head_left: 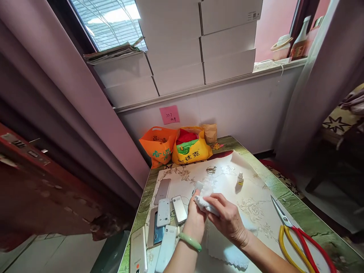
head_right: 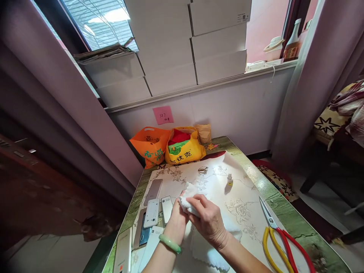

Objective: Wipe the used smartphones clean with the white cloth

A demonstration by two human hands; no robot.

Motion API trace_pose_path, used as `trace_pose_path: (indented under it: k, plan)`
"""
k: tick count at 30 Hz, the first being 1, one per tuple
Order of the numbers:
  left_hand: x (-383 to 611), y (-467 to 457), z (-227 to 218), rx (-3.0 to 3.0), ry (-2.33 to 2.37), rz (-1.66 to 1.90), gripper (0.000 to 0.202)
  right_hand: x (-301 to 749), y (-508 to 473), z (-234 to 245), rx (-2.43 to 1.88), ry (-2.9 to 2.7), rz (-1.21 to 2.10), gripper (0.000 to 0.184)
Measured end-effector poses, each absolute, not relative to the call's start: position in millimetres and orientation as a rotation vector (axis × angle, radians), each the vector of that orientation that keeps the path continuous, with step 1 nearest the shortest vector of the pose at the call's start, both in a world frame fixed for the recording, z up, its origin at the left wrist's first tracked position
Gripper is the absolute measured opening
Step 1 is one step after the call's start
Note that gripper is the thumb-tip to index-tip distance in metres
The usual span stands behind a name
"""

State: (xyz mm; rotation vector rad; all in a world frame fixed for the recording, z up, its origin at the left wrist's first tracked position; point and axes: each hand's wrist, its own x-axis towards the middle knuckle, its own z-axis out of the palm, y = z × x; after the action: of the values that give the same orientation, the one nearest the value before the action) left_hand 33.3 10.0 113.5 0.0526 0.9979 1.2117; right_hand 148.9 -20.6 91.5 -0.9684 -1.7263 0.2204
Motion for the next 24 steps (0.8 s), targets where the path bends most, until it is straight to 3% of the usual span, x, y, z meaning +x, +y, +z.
trace_pose_path:
  k: [4,9,15,24]
  plan:
    - [24,16,119,0.021,1.129,1.118,0.016,173,-1,94,-1.170,-1.379,0.383,0.025]
    - [10,19,120,0.107,0.935,0.934,0.018,187,4,105,-1.201,-1.159,0.620,0.035]
    - [6,13,103,0.195,0.810,0.873,0.012,156,-14,114,-0.891,-1.639,0.523,0.026]
    - [2,8,108,0.155,0.909,0.838,0.012,163,21,112,-1.089,-1.540,0.343,0.022]
